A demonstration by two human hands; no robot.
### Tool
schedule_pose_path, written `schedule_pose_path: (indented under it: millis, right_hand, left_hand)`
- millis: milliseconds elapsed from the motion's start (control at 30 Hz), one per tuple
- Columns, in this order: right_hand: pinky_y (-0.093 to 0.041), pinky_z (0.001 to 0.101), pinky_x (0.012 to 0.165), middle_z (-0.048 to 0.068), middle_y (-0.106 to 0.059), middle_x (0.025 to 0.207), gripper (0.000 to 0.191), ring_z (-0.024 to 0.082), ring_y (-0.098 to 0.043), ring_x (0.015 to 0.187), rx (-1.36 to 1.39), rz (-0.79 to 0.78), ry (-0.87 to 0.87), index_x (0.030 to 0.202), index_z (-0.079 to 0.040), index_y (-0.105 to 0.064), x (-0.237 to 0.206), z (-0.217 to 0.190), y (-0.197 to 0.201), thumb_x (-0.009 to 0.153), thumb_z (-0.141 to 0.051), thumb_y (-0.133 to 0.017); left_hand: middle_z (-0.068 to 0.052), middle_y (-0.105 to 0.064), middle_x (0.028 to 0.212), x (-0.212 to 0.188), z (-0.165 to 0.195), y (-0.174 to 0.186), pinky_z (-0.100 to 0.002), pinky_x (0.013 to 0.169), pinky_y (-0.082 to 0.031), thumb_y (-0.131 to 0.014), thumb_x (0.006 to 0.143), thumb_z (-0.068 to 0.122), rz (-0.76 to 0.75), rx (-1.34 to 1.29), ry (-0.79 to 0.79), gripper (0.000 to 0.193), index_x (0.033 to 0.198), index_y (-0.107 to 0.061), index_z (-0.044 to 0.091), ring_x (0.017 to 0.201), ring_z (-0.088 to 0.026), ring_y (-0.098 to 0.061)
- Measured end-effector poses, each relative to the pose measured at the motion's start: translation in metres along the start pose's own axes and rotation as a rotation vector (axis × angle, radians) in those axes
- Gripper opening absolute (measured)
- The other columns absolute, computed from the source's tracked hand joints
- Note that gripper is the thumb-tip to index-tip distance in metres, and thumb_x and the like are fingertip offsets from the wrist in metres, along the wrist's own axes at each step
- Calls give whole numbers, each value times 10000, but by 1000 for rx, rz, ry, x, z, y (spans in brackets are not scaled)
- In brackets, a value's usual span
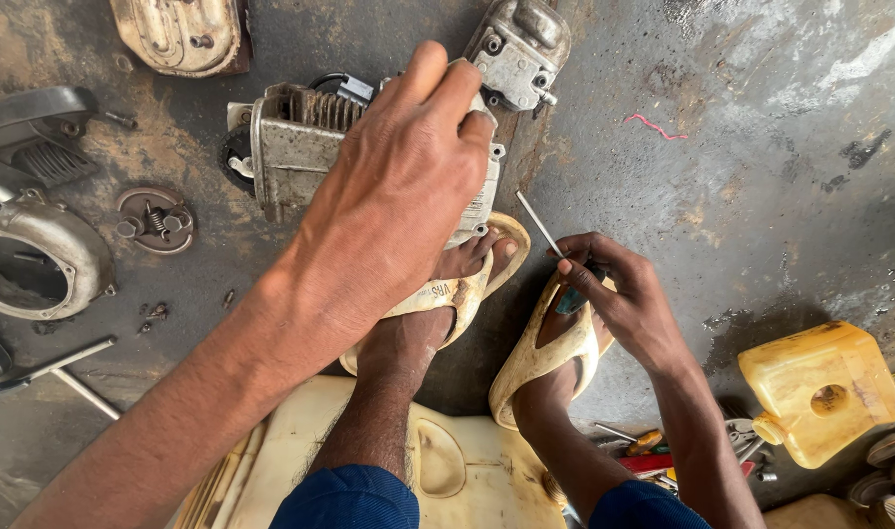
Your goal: The person sits on the workshop floor and works on a small motorcycle engine, using a screwdriver to unscrew and remove fasteners from the engine casing. They reposition the engine, lift and flip a larger engine component, and continue driving screws with the screwdriver by hand.
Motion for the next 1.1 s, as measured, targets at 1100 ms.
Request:
schedule_pose_path:
  millis: [1100]
  right_hand:
    - [-575,331,850,48,-708,1016,359,146,-685,969,-89,41,-13,1255,-59,-685,1,8,0,925,-198,-715]
  left_hand:
    - [-207,-591,1118,1,0,4,-355,968,-564,-838,665,47,-3,-28,1,454,1042,-702,-166,1145,-291,-562]
Point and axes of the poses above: each hand's wrist, its own x-axis towards the middle knuckle, its own y-axis out of the back of the hand, z = x × y, the point moved 5 cm from there along x, towards the middle knuckle
